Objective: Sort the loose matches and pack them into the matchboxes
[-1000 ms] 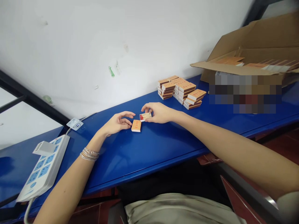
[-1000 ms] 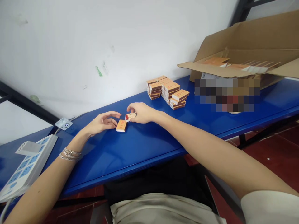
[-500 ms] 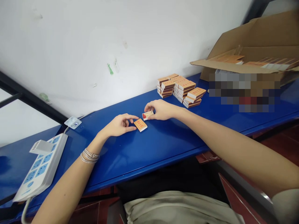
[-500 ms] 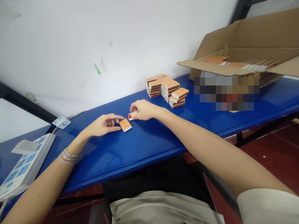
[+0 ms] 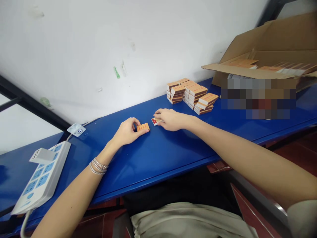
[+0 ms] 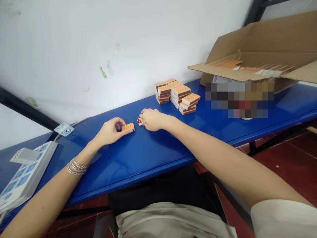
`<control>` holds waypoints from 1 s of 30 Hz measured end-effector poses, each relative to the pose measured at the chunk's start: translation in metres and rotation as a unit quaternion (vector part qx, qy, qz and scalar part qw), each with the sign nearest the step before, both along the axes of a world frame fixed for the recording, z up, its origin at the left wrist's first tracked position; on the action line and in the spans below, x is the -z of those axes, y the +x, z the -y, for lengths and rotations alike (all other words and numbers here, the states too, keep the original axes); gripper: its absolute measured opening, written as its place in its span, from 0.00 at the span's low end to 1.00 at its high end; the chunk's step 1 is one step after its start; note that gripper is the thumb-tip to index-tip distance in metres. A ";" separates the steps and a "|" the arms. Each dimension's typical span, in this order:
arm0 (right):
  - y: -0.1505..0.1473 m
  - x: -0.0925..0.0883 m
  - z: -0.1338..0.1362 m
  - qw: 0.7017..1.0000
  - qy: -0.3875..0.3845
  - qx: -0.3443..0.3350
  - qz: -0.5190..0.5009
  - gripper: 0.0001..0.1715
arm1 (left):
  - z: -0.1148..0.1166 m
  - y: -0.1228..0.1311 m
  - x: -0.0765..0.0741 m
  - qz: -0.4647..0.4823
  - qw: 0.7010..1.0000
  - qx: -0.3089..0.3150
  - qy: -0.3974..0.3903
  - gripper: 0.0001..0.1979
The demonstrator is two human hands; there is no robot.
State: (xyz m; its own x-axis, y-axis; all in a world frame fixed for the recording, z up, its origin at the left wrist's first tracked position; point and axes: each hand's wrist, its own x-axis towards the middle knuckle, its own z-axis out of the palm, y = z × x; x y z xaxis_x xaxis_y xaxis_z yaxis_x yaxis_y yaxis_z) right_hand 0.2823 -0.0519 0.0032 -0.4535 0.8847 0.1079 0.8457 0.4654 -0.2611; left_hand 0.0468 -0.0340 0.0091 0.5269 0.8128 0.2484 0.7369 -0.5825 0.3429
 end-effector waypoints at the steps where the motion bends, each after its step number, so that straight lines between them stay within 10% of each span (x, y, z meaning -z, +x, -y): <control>1: -0.002 0.000 0.003 1.000 -0.004 -0.001 0.015 0.24 | 0.000 0.000 0.001 0.007 1.000 -0.014 -0.010 0.24; 25: -0.015 0.010 0.007 0.994 0.027 -0.095 -0.043 0.19 | 0.001 0.007 0.010 0.013 0.999 0.021 0.039 0.22; 30: -0.019 0.007 0.001 0.985 0.028 0.033 -0.168 0.22 | -0.001 0.007 0.013 0.041 0.997 0.018 0.066 0.21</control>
